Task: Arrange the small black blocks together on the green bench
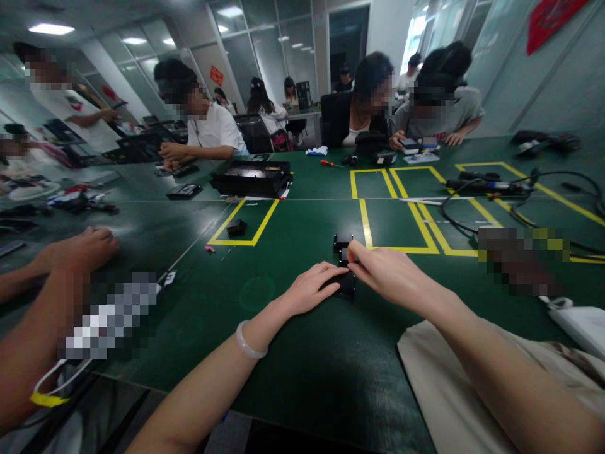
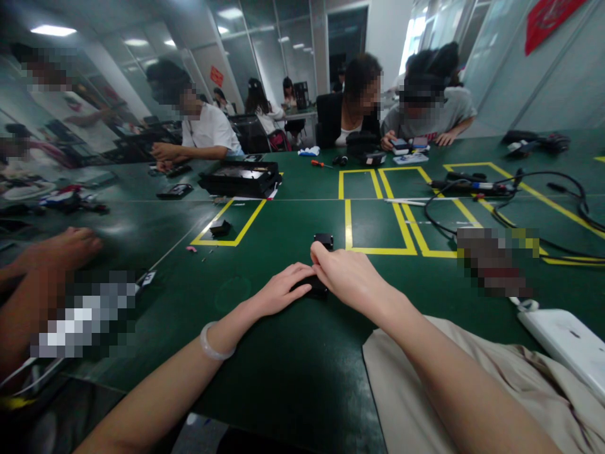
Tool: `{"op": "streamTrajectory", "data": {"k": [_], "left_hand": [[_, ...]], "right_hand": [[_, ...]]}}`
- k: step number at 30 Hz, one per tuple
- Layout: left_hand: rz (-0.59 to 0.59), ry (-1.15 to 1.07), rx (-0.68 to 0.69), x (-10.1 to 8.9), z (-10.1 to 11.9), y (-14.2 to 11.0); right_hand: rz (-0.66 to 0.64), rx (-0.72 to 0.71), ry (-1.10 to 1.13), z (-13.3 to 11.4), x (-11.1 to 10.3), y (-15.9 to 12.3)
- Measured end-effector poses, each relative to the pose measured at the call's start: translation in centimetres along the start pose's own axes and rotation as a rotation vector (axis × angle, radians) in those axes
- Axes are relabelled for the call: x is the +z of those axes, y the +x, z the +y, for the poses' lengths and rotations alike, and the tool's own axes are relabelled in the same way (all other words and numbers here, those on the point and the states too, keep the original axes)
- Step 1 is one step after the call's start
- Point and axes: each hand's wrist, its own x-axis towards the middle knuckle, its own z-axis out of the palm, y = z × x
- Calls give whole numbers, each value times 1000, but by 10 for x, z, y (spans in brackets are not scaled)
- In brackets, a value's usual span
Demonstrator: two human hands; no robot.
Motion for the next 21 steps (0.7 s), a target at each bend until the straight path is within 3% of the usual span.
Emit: {"op": "streamTrajectory", "data": {"k": [13, 21], "left_hand": [[-2, 4, -2, 0, -1, -1], [-2, -6, -13, -1, 1, -1]], "right_hand": [[-5, 48, -39, -3, -1, 1], [-2, -5, 50, -4, -1, -1]]}}
